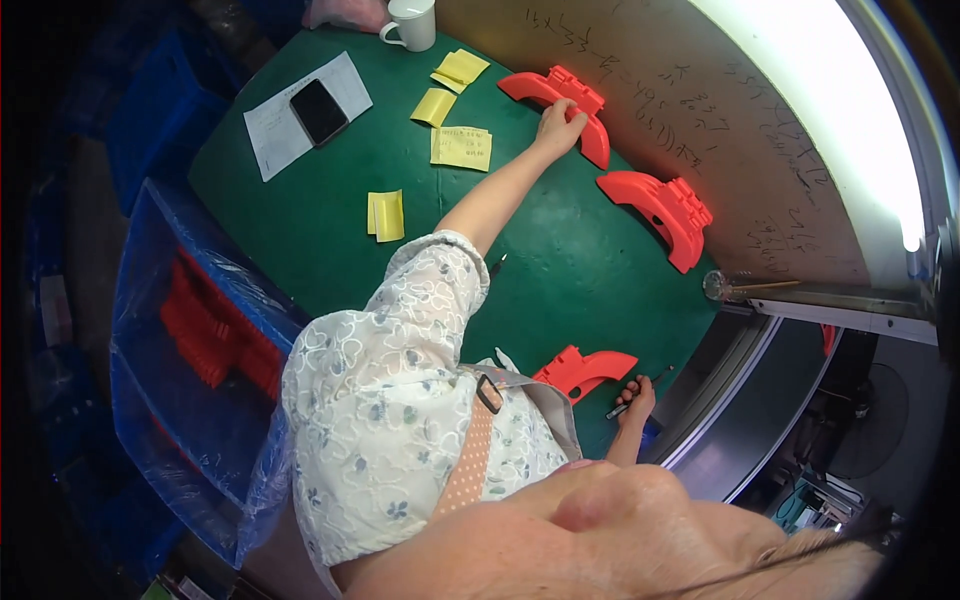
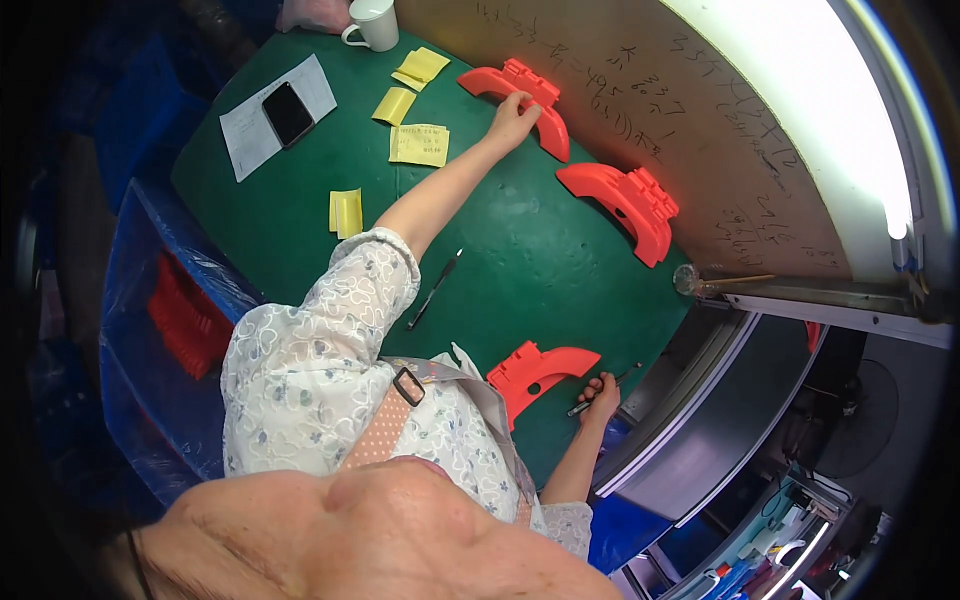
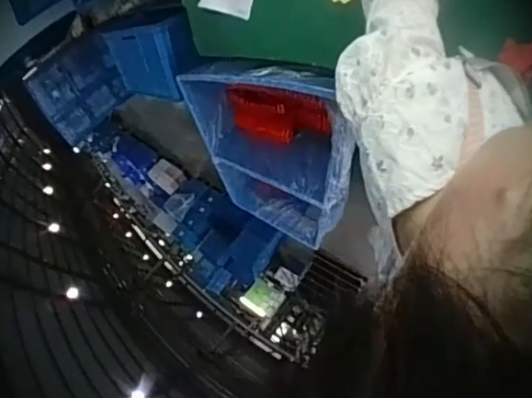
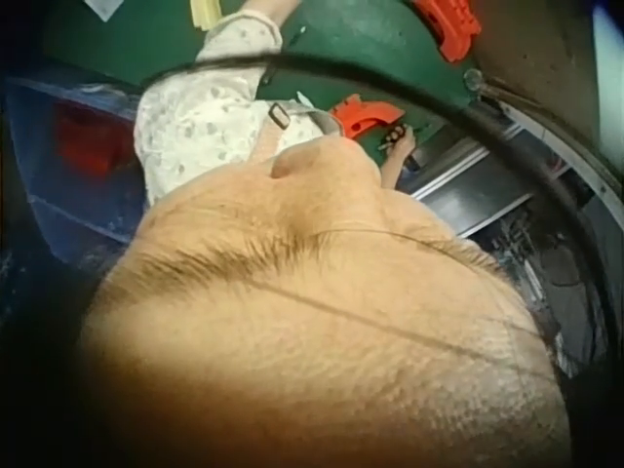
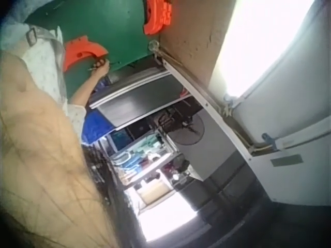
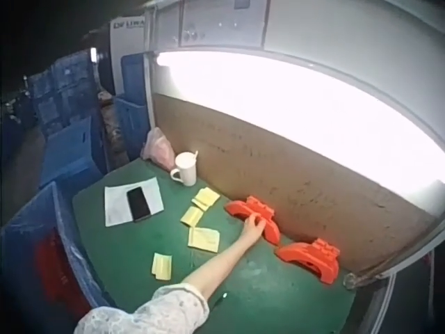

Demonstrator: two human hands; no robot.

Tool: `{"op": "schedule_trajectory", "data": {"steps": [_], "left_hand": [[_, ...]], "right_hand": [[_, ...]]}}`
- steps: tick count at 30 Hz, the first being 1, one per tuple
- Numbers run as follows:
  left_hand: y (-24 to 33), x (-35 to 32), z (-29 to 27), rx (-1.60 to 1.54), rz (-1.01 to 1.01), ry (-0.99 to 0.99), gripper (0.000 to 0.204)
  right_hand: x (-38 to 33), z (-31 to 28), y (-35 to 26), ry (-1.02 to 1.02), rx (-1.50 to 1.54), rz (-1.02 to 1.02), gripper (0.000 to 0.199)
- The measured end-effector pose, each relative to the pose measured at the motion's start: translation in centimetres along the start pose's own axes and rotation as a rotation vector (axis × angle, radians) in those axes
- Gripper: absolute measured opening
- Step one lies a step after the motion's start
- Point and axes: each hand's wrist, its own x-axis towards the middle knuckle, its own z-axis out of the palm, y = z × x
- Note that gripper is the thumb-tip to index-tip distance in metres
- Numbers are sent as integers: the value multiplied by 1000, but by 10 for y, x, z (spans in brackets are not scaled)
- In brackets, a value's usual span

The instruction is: Inspecting red plastic components and writing notes on sticky labels at a workstation.

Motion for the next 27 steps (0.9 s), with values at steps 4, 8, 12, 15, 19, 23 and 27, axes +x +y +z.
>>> {"op": "schedule_trajectory", "data": {"steps": [4, 8, 12, 15, 19, 23, 27], "left_hand": [[-2, 6, -9, 90, 89, 153, 51], [-2, 7, -24, 99, 91, 144, 55], [-11, -4, -48, 304, 177, 152, 61], [-4, -18, -96, 761, 258, -17, 58], [-4, -23, -156, 1087, -71, -251, 43], [-2, -24, -168, 1170, -224, -350, 34], [-4, -29, -166, 1189, -203, -411, 32]], "right_hand": [[2, -3, 0, -5, 3, -1, 19], [1, -1, -2, -15, -1, -12, 19], [3, -4, 0, -25, 16, 0, 20], [4, -5, 0, -9, 0, -1, 19], [7, -7, -1, -44, -11, -8, 19], [10, -7, 0, -39, -6, -6, 19], [5, 3, -2, -20, -23, -9, 19]]}}
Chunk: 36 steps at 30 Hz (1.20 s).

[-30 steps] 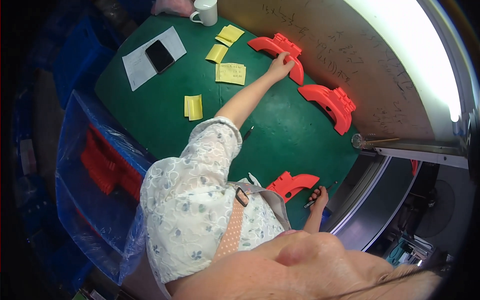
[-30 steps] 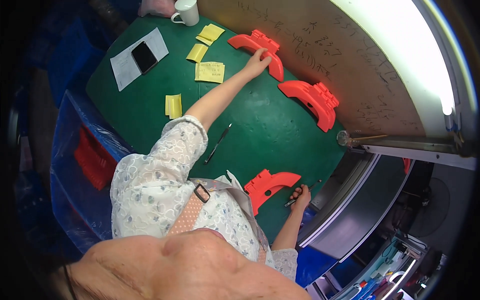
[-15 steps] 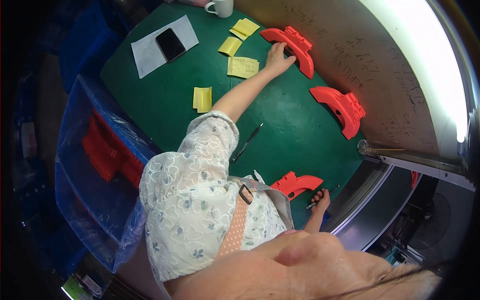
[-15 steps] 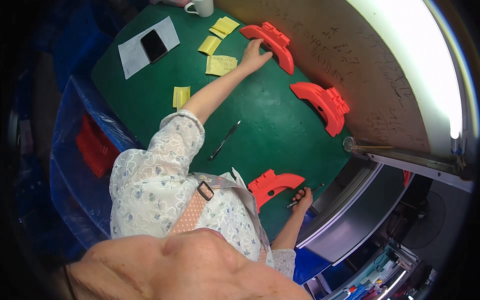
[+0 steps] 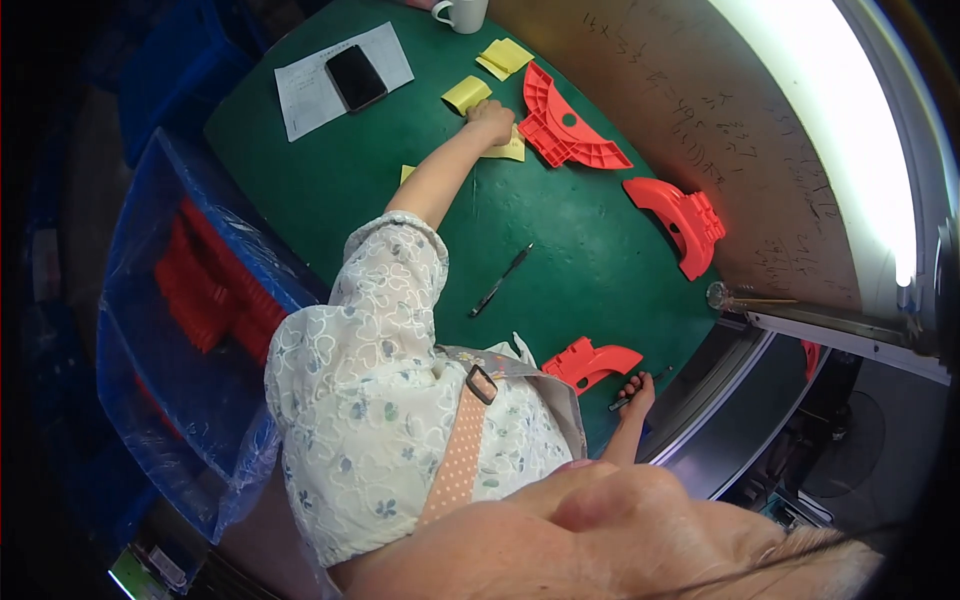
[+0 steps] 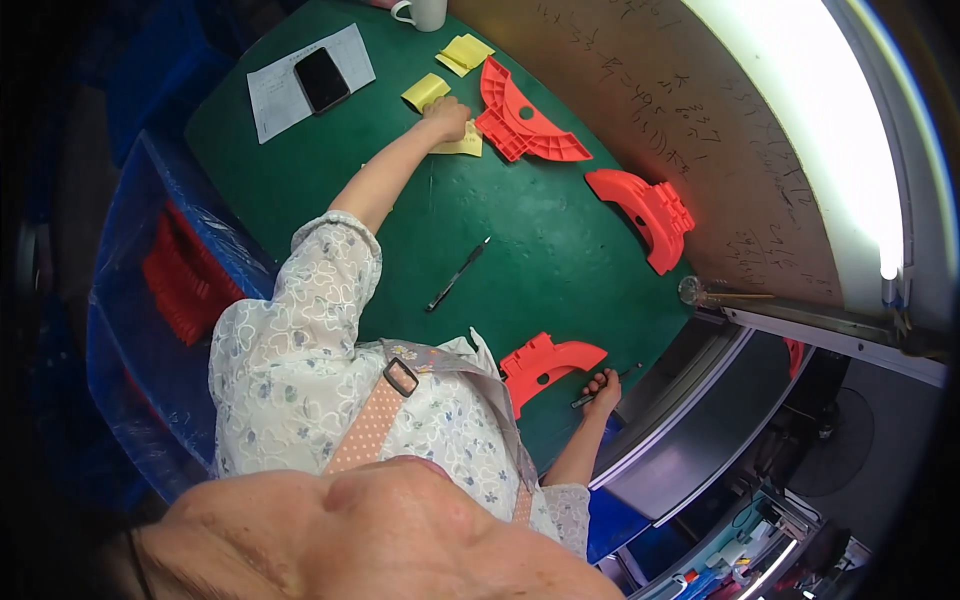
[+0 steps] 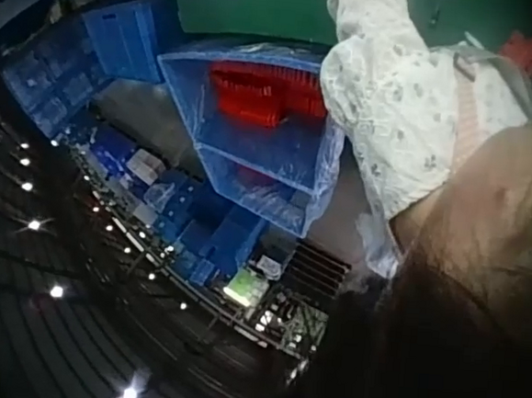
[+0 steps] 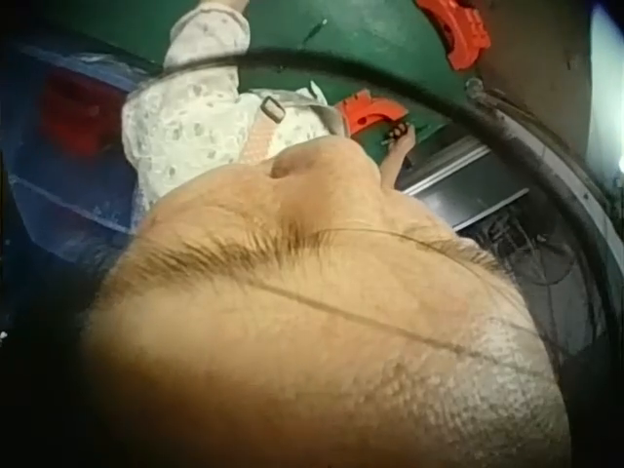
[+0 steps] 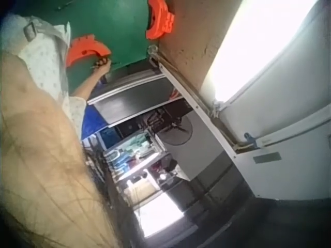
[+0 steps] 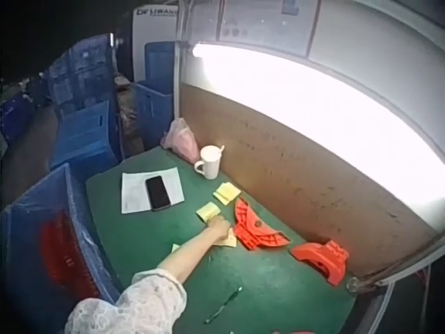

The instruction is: Inspecting red plastic components and writing notes on sticky labels at a workstation.

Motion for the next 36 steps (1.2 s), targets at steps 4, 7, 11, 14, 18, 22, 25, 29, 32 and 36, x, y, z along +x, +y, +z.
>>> {"op": "schedule_trajectory", "data": {"steps": [4, 7, 11, 14, 18, 22, 25, 29, 32, 36], "left_hand": [[-15, -18, -1, 48, 163, 85, 28], [-31, -29, -14, -145, 201, 78, 21], [-89, -36, -26, -287, 95, 76, 20], [-125, -25, -26, -307, 123, 91, 23], [-132, -41, -26, -35, 144, 539, 33], [-127, -93, -6, -59, 532, 55, 54], [-124, -115, 8, 11, 710, -1, 51], [-119, -107, 27, -50, 785, -17, 18], [-115, -93, 20, -63, 831, -72, 6], [-107, -42, -4, -606, 637, 228, 10]], "right_hand": [[-20, 36, -29, 29, -205, -325, 15], [-31, 100, -79, -241, -597, -614, 22], [-43, 249, -94, -566, -999, -1136, 42], [-34, 340, -91, -547, -1321, -1256, 64], [-32, 404, -97, -375, -1581, -1247, 74], [-20, 423, -101, -370, -1786, -1241, 74], [0, 422, -104, -376, -1839, -1332, 65], [0, 416, -104, -371, -1805, -1473, 51], [9, 402, -127, -361, -1708, -1619, 43], [-18, 397, -165, -300, -1506, -1478, 26]]}}
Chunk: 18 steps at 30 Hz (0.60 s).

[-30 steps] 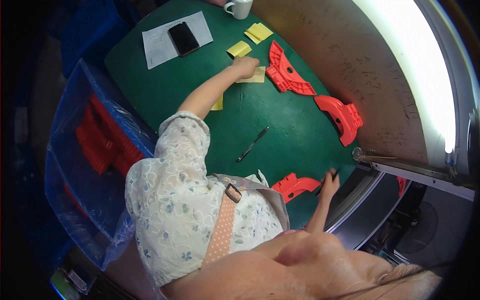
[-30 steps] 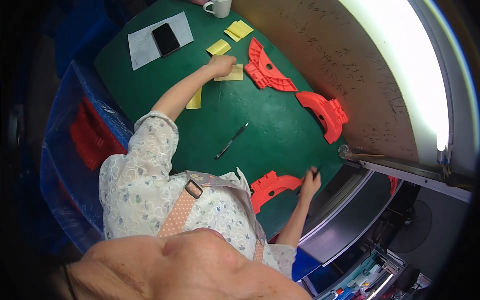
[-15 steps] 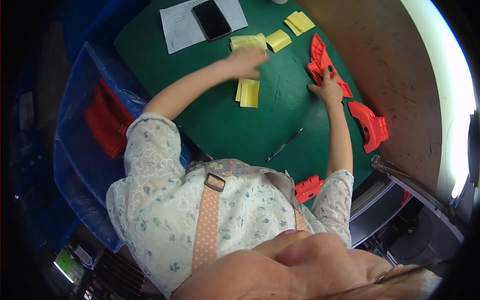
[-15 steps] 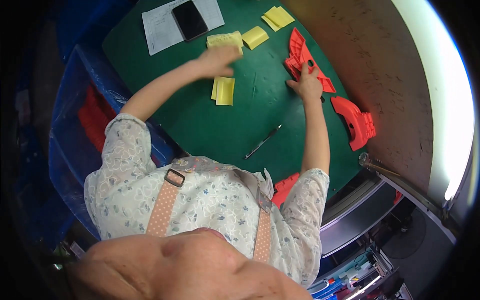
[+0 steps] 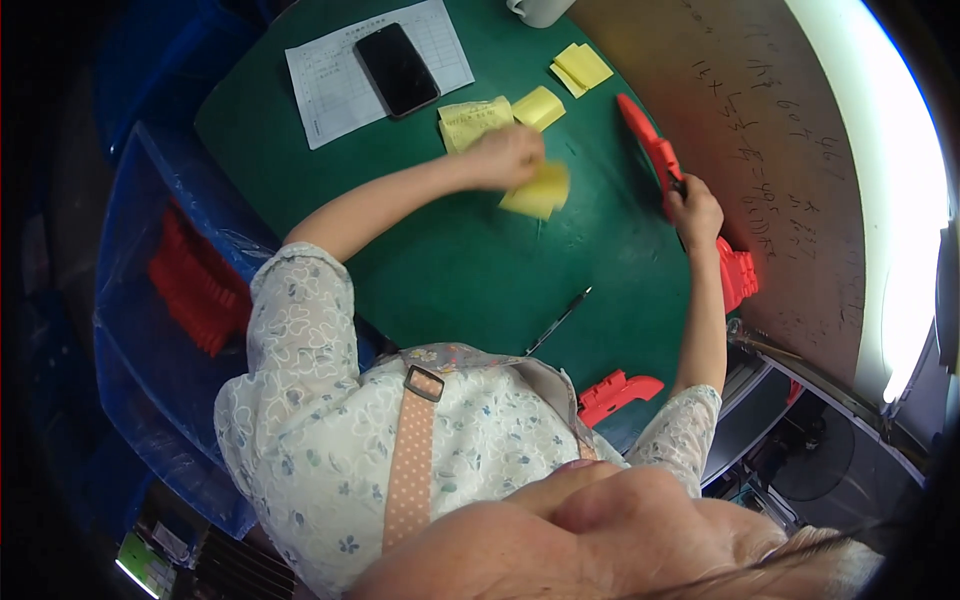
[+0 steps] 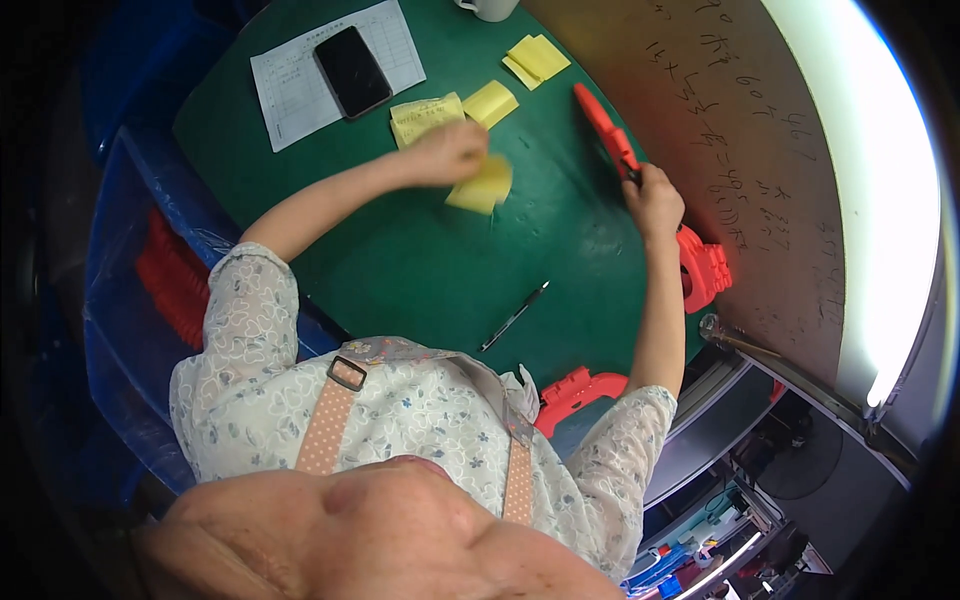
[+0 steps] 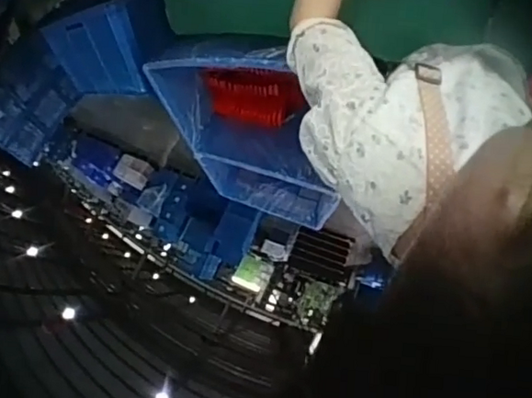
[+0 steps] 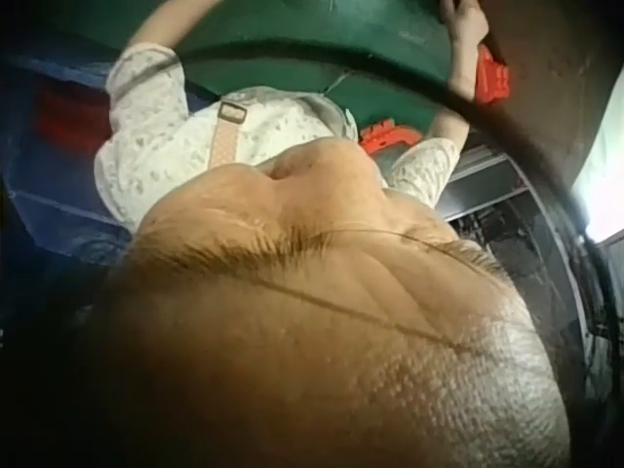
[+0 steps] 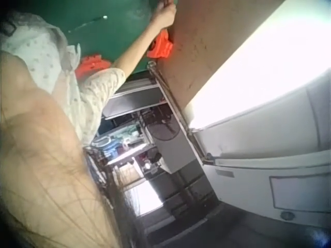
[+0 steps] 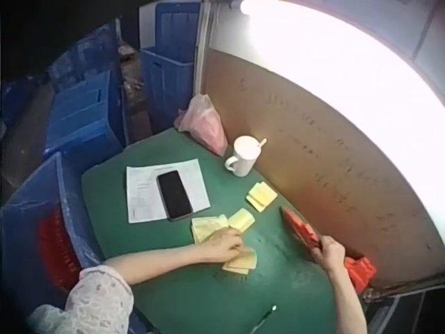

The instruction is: Inspecting red plastic components and writing notes on sticky labels at a workstation.

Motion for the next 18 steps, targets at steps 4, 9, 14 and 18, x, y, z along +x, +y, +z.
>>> {"op": "schedule_trajectory", "data": {"steps": [4, 9, 14, 18], "left_hand": [[-26, 63, -23, 45, -328, 252, 22], [-34, 88, -11, 357, -533, -97, 30], [-25, 104, -18, 586, -489, -283, 39], [-22, 115, -20, 667, -451, -473, 39]], "right_hand": [[11, -12, 5, -69, 258, 213, 29], [12, -5, 6, -80, 252, 241, 32], [16, 0, 10, -50, 272, 267, 32], [16, 3, 16, -43, 222, 252, 32]]}}
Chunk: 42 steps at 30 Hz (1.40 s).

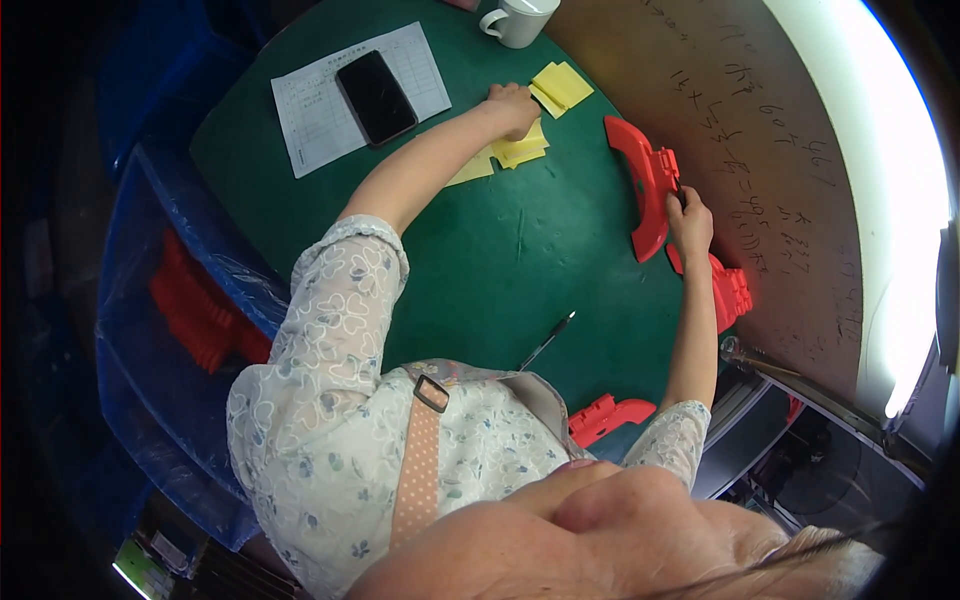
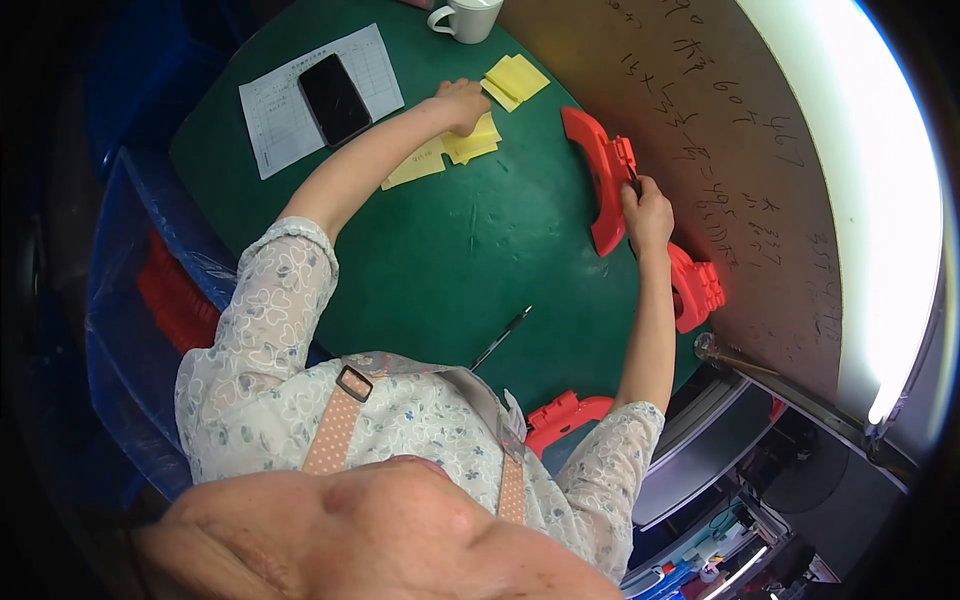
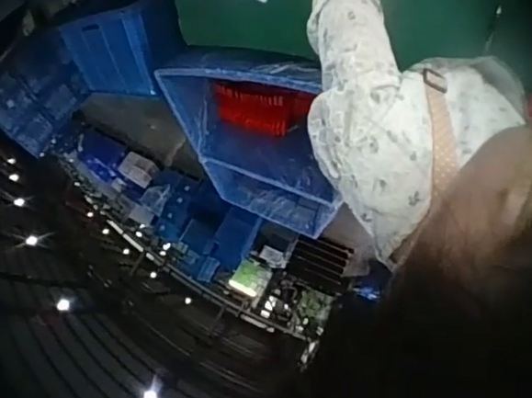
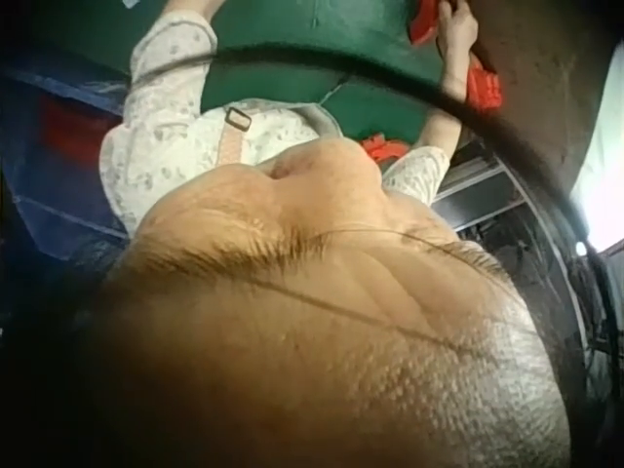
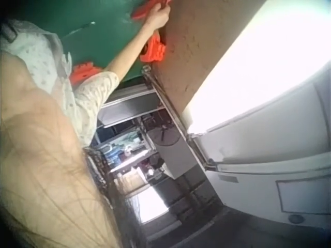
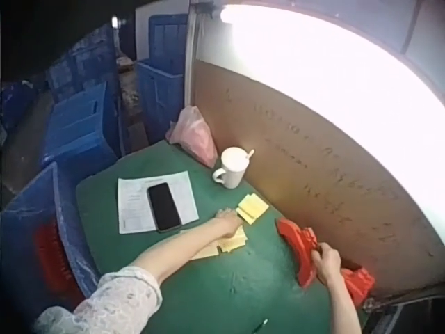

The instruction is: Inspecting red plastic components and writing notes on sticky labels at a workstation.

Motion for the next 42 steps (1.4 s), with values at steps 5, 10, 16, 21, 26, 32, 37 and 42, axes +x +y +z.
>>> {"op": "schedule_trajectory", "data": {"steps": [5, 10, 16, 21, 26, 32, 37, 42], "left_hand": [[-3, 8, 4, -168, 123, -134, 39], [-11, 45, -21, -1147, 49, 324, 37], [-4, 79, -5, -442, -351, 416, 31], [31, 71, -3, -300, -200, 377, 26], [2, 70, 5, -524, -175, 521, 26], [-43, 60, 8, -484, -251, 665, 25], [-53, 51, 19, -530, -300, 726, 29], [-47, 30, 24, -471, -226, 973, 36]], "right_hand": [[0, 2, 4, 44, -17, -40, 31], [-1, 2, 1, 59, 2, -62, 28], [0, 6, 2, 48, 16, -90, 31], [-1, 5, 11, 75, 29, -85, 28], [1, 5, 7, 76, 16, -71, 26], [3, 6, 11, 81, 8, -72, 32], [3, 23, 21, -43, -65, -81, 39], [4, 39, 36, -34, 192, -35, 37]]}}
